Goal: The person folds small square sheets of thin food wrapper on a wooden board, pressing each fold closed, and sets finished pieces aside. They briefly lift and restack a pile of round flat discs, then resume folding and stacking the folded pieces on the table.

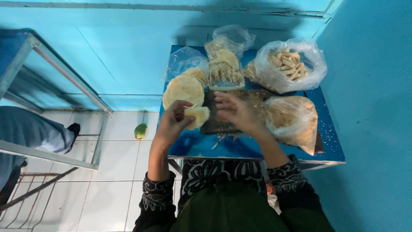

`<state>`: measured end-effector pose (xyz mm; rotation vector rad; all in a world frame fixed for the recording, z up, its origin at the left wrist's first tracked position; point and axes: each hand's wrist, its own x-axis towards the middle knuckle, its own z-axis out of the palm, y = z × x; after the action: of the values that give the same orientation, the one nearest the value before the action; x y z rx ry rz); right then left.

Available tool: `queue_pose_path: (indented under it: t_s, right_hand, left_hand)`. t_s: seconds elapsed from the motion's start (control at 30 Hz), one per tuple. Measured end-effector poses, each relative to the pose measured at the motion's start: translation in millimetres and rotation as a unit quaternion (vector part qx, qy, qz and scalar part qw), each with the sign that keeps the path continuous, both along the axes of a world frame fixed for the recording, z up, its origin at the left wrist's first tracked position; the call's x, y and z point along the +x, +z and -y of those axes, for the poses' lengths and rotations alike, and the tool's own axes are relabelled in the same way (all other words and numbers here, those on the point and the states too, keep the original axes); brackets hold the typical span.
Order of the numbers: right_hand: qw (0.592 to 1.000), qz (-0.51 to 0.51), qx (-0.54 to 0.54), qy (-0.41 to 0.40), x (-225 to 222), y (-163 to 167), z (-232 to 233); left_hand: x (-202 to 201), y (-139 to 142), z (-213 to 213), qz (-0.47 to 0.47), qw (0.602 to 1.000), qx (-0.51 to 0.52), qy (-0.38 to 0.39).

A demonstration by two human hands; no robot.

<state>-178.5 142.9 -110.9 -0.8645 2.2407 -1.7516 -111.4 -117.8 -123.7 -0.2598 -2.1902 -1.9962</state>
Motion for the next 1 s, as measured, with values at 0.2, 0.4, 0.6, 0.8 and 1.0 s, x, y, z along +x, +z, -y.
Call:
queue_pose_path:
  t_s: [0.2, 0.4, 0.6, 0.8, 1.0]
  right_hand:
    - [0.993, 0.085, -0.016, -0.074, 1, 2, 7]
    - [0.927, -0.351, 0.082, -0.103, 14, 14, -14]
    - [0.978, -0.101, 0.024, -0.179, -16, -23, -30]
    - [0.983, 0.080, -0.117, -0.115, -29, -49, -48]
    - [0.975, -0.108, -0.012, -0.195, -15, -38, -47]
  left_hand:
    - [-28, 5, -49, 0.050, 0.992, 0.113, -0.026]
    - [-55, -21, -64, 0.071, 0.981, 0.182, -0.002]
    - [-69, -24, -100, 0.106, 0.959, 0.263, -0.007]
    - [-60, -14, -141, -0.013, 0.986, 0.132, 0.100]
    - [-56, -16, -156, -0.007, 0.987, 0.108, 0.118]
